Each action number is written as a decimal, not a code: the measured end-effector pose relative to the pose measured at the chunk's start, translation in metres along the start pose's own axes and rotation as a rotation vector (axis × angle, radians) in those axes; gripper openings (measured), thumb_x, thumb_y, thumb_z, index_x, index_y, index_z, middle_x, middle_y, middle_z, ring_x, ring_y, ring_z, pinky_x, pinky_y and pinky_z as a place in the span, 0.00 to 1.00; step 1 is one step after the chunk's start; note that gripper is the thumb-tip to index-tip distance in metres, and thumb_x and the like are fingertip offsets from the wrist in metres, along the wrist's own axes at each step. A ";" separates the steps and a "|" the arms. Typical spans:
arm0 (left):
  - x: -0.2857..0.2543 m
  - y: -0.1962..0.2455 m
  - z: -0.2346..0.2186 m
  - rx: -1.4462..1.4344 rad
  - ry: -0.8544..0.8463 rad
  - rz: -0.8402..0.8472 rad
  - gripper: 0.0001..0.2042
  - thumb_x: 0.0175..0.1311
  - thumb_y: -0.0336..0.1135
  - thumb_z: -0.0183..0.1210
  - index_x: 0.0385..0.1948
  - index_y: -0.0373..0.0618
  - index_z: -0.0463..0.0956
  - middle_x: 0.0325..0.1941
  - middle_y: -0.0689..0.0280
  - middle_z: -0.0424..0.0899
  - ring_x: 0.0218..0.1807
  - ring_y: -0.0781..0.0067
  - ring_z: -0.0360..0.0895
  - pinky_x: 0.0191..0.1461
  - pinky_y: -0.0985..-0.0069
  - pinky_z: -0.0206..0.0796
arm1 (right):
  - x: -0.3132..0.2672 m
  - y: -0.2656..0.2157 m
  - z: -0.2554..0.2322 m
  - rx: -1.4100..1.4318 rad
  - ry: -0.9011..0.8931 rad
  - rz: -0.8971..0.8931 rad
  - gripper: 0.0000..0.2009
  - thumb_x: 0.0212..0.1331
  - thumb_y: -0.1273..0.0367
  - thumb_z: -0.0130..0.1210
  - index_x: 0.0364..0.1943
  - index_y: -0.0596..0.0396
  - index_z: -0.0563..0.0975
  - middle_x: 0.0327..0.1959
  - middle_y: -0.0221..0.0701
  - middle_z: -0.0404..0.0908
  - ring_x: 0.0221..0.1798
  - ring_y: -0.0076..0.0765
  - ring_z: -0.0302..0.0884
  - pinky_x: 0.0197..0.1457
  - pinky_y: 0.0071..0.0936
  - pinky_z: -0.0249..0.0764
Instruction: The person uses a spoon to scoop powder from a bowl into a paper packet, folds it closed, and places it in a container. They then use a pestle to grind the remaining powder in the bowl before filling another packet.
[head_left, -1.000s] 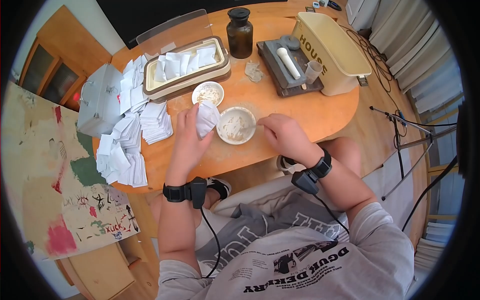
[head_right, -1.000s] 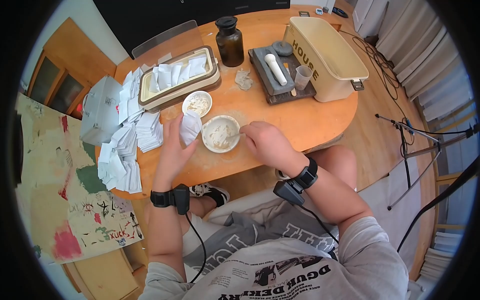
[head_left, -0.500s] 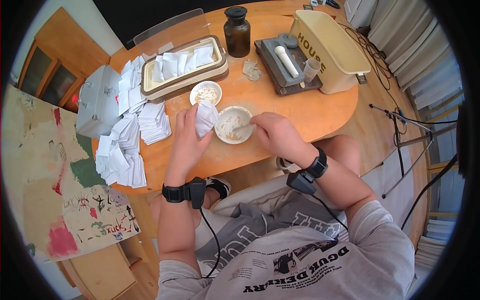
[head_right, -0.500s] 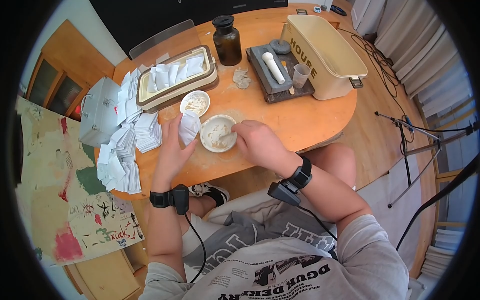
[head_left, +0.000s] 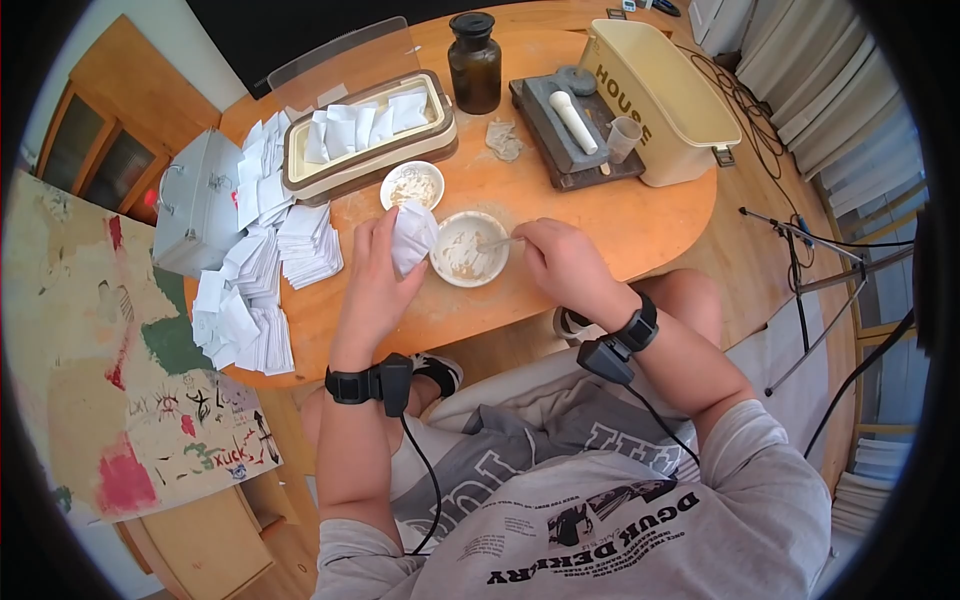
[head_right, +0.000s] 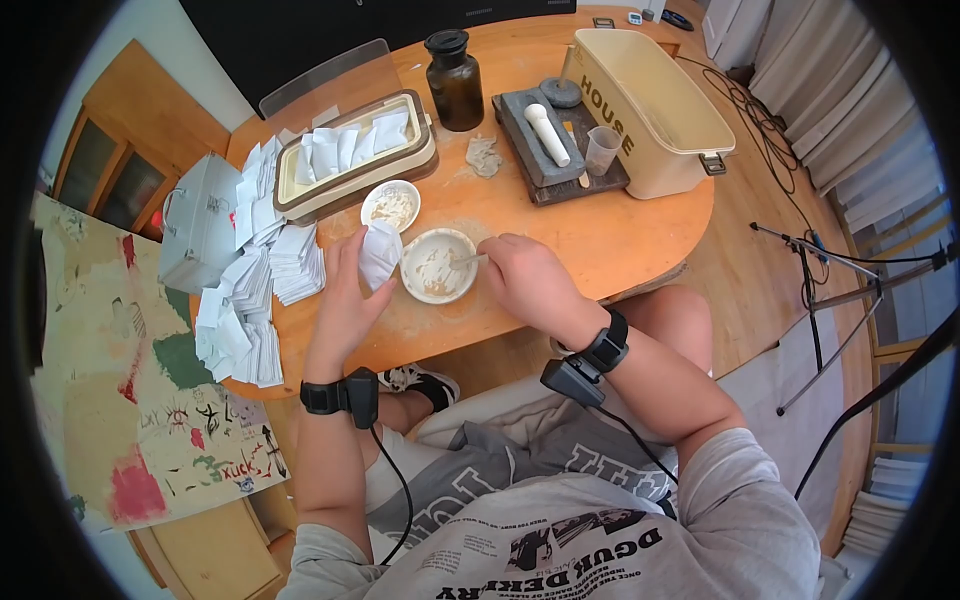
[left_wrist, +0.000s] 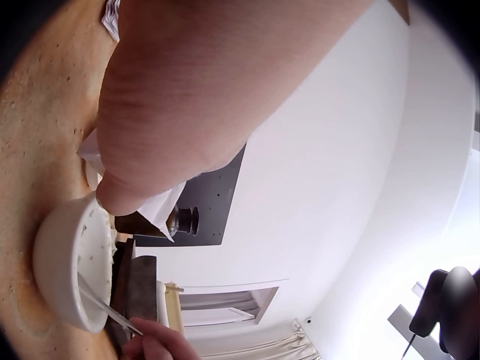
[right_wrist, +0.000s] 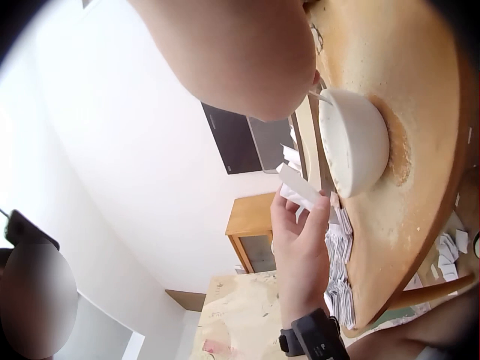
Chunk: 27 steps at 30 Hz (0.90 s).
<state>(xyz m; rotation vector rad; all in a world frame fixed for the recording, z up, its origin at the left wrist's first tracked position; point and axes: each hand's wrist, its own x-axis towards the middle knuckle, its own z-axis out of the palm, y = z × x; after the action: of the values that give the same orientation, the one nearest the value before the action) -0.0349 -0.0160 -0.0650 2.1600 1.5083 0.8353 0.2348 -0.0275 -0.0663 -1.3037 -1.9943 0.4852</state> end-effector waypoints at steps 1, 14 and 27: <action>0.000 0.000 0.000 0.002 0.002 0.004 0.37 0.57 0.29 0.67 0.69 0.38 0.59 0.63 0.51 0.66 0.67 0.47 0.65 0.73 0.62 0.59 | -0.002 0.000 0.000 -0.013 -0.039 -0.012 0.08 0.59 0.75 0.53 0.40 0.62 0.80 0.34 0.47 0.82 0.38 0.57 0.81 0.45 0.45 0.78; 0.003 0.001 0.000 -0.013 -0.010 -0.003 0.37 0.57 0.29 0.67 0.69 0.39 0.60 0.64 0.49 0.65 0.68 0.46 0.65 0.73 0.61 0.58 | -0.009 0.005 0.012 0.290 -0.165 0.344 0.11 0.64 0.72 0.50 0.41 0.60 0.83 0.28 0.42 0.84 0.29 0.43 0.82 0.38 0.34 0.78; 0.001 0.007 0.000 0.007 -0.021 0.019 0.35 0.57 0.28 0.67 0.68 0.38 0.61 0.61 0.51 0.67 0.64 0.46 0.69 0.68 0.61 0.64 | 0.004 0.010 0.010 0.654 -0.001 0.539 0.12 0.68 0.72 0.47 0.44 0.61 0.82 0.27 0.32 0.84 0.29 0.25 0.78 0.36 0.25 0.75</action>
<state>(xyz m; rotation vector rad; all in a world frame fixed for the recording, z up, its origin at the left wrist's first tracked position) -0.0303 -0.0175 -0.0606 2.1848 1.4848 0.8119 0.2327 -0.0186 -0.0781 -1.3716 -1.2742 1.2636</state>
